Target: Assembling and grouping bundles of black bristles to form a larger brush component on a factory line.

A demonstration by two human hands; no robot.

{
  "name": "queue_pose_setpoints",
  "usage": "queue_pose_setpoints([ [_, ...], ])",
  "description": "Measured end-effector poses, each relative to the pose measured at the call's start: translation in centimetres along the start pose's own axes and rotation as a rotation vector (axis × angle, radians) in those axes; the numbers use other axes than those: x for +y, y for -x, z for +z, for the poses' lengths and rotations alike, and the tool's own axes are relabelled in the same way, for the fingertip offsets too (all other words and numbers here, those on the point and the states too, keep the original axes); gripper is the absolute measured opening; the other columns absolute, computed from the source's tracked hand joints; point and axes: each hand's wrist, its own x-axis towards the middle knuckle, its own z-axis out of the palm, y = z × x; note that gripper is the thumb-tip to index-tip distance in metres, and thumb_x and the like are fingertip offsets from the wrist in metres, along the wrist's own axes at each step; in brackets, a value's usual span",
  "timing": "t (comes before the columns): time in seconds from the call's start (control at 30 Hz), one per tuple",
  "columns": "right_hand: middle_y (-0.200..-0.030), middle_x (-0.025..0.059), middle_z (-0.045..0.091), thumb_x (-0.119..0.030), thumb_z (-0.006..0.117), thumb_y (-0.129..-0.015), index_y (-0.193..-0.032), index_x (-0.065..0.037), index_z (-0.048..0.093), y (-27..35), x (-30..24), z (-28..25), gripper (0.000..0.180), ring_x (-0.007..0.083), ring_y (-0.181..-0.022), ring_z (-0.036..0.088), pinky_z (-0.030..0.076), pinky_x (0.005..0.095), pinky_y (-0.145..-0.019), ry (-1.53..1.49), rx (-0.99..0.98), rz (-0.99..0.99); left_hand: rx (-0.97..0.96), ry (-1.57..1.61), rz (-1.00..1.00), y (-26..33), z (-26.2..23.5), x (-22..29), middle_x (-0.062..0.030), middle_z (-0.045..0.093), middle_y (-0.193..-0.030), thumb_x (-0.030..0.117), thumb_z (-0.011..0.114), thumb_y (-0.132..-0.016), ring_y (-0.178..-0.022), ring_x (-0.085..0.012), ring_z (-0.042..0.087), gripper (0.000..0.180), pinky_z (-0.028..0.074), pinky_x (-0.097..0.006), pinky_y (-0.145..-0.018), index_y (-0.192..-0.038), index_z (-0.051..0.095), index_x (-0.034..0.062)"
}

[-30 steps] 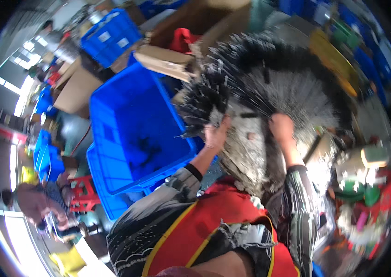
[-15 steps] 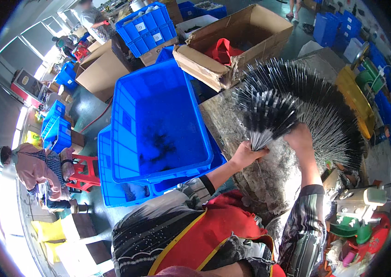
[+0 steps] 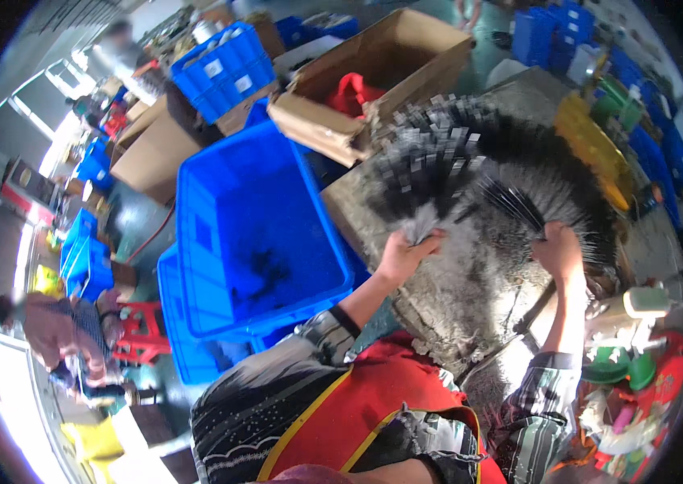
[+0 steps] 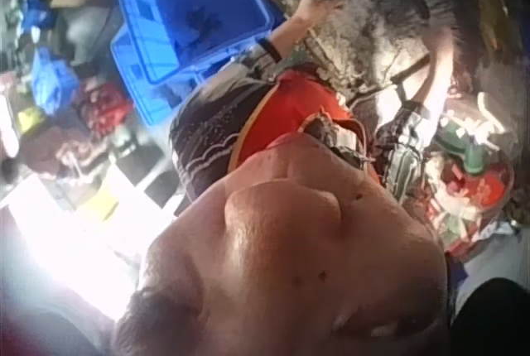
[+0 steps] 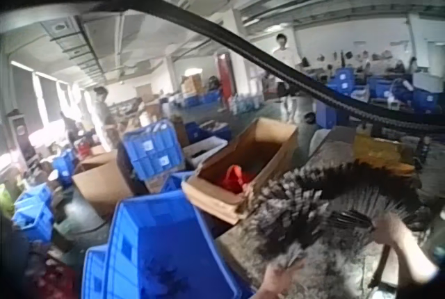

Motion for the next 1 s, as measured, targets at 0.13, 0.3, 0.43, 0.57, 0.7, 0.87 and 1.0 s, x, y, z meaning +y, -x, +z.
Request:
queue_pose_setpoints([
  [0.13,-0.060,0.0147,0.054,-0.020,0.059,-0.073,-0.069,0.001,0.057,1.6,1.3,1.4,0.021,0.0210,-0.057,0.053,0.040,0.0341,-0.056,-0.387,0.179,0.086,0.031,0.170,-0.002,0.4,1.2,2.6,-0.0016,0.059,-0.072,0.008,0.057,-0.079,-0.058,-0.0075,0.053,0.009,0.043,-0.023,-0.053,-0.085,0.058,0.0010],
  [0.3,-0.055,0.0043,0.052,-0.023,0.051,-0.084,-0.070,0.000,0.055,5.1,-3.2,2.7,0.026,0.0115,-0.048,0.046,0.036,0.0251,-0.045,-0.981,0.320,0.134,-0.048,0.181,-0.009,1.3,3.1,4.5,-0.0075,0.059,-0.080,0.004,0.055,-0.080,-0.058,-0.0088,0.051,0.025,0.041,-0.022,-0.050,-0.104,0.050,-0.0002],
  [0.43,-0.049,0.0021,0.046,-0.021,0.044,-0.087,-0.073,-0.003,0.054,6.7,-3.9,5.1,0.025,0.0084,-0.039,0.040,0.029,0.0211,-0.035,-1.437,0.223,0.172,-0.188,0.222,-0.220,2.5,5.1,4.8,-0.0051,0.054,-0.072,0.012,0.056,-0.082,-0.051,-0.0090,0.046,0.029,0.038,-0.023,-0.047,-0.107,0.048,-0.0003],
  [0.57,-0.041,-0.0019,0.036,-0.026,0.052,-0.082,-0.073,-0.002,0.057,8.5,-4.0,7.5,0.026,0.0066,-0.034,0.028,0.019,0.0221,-0.033,-1.592,0.267,0.324,-0.344,0.329,-0.369,3.6,6.6,3.2,-0.0029,0.048,-0.066,0.018,0.056,-0.082,-0.049,-0.0079,0.042,0.025,0.037,-0.023,-0.047,-0.101,0.047,0.0047],
  [0.7,-0.054,0.0010,0.045,-0.023,0.063,-0.075,-0.077,-0.001,0.052,10.7,-3.8,7.6,0.025,0.0092,-0.041,0.041,0.032,0.0225,-0.036,-1.749,0.165,0.356,-0.395,0.405,-0.555,5.1,8.4,3.3,-0.0029,0.047,-0.066,0.019,0.056,-0.082,-0.047,-0.0084,0.041,0.022,0.038,-0.023,-0.045,-0.099,0.047,0.0076],
  [0.87,-0.050,0.0064,0.048,-0.020,0.062,-0.076,-0.071,-0.003,0.051,11.4,-2.1,9.1,0.020,0.0150,-0.036,0.046,0.043,0.0287,-0.031,-1.816,-0.201,0.331,-0.607,0.221,-0.501,5.3,9.0,2.6,-0.0061,0.055,-0.069,0.018,0.052,-0.084,-0.054,-0.0124,0.051,0.021,0.043,-0.025,-0.049,-0.099,0.049,0.0037],
  [1.0,-0.047,0.0033,0.048,-0.021,0.061,-0.076,-0.065,-0.007,0.050,11.0,-2.0,9.0,0.021,0.0111,-0.033,0.042,0.029,0.0232,-0.028,-1.761,0.072,0.423,-0.593,0.264,-0.478,4.5,9.5,2.1,-0.0073,0.057,-0.089,0.006,0.049,-0.081,-0.076,-0.0151,0.055,0.025,0.045,-0.028,-0.067,-0.105,0.049,0.0005],
])
